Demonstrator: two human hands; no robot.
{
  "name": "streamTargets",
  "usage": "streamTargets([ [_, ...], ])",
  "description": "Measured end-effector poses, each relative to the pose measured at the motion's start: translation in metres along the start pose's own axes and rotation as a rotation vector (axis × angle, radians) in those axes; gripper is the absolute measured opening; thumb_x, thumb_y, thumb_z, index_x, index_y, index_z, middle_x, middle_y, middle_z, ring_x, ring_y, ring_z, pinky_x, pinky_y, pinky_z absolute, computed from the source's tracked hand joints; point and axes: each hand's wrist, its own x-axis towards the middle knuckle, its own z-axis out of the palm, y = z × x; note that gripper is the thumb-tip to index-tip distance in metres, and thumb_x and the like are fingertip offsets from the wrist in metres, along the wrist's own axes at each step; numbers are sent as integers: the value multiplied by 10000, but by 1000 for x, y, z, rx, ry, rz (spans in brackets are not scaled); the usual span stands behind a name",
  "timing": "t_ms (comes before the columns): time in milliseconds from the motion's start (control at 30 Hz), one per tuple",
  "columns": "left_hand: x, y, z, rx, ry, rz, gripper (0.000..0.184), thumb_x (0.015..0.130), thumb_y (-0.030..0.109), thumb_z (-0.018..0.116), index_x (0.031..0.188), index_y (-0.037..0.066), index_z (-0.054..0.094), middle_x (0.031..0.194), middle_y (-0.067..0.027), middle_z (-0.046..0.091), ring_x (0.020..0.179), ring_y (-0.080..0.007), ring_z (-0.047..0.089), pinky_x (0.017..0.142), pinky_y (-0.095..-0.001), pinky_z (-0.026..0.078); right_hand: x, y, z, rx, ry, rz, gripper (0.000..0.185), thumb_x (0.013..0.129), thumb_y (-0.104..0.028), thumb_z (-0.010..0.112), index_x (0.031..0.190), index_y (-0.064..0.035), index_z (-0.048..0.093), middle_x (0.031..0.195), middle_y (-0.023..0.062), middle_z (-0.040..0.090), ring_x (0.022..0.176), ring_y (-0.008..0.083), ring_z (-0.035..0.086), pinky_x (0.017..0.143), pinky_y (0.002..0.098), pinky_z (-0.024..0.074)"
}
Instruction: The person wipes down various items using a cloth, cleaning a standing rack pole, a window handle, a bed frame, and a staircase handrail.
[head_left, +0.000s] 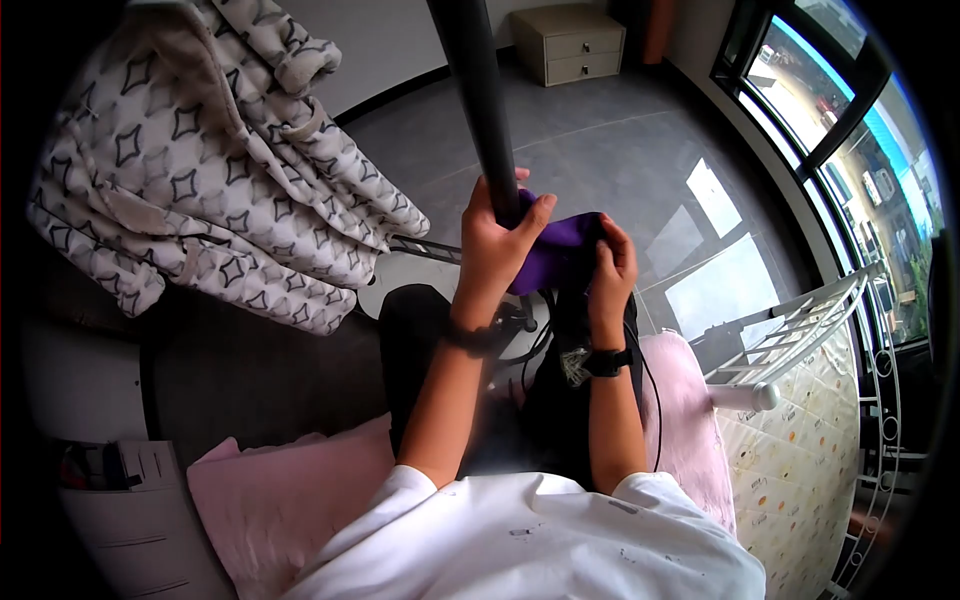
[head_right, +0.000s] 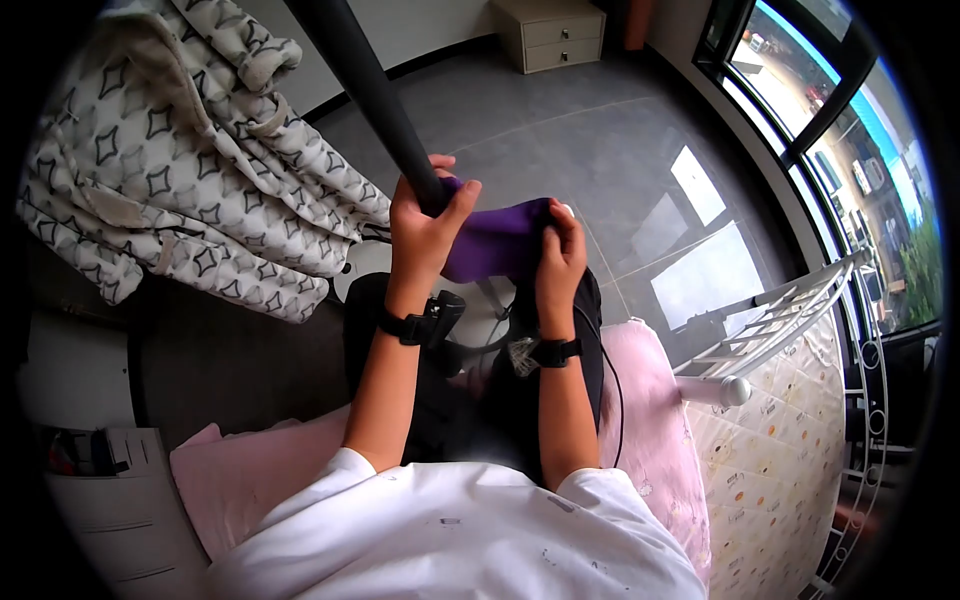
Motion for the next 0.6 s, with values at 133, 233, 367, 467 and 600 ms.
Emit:
streamTargets([
  [133,10,-23,0,-203,-63,-30,177,811,121,752,837,39,598,693,36,536,603,-49,491,564,-202,397,-29,31,41,-11,-225,144,313,980,-153,431,1203,35,544,1257,161,572,1190,231,519,1019,316,372],
  [233,9,-18,-10,-275,-166,-120,170,811,106,742,796,59,579,672,44,518,593,-44,466,542,-195,356,-51,53,54,-40,-281,339,359,1005,-246,385,1166,27,555,1094,144,621,1015,208,572,918,307,423],
  [367,7,-34,-16,-342,-203,-148,220,807,162,744,749,57,559,655,21,530,571,-52,490,540,-210,388,-49,51,52,-81,-278,347,367,1012,-265,381,1123,23,580,1025,142,626,933,191,582,854,292,445],
  [467,-1,-48,-15,-349,-273,-260,149,832,121,697,813,54,566,735,-25,578,693,-101,565,658,-245,453,-47,75,46,-50,-235,270,350,1008,-232,394,1116,32,598,1075,160,630,1031,239,573,933,330,412],
  [600,0,-38,-13,-266,-298,-141,163,877,149,658,866,20,560,905,-104,666,961,-211,621,893,-322,454,-42,91,38,-509,-242,-101,322,990,-214,417,1097,8,625,1159,134,620,1179,355,460,1041,413,310],
])
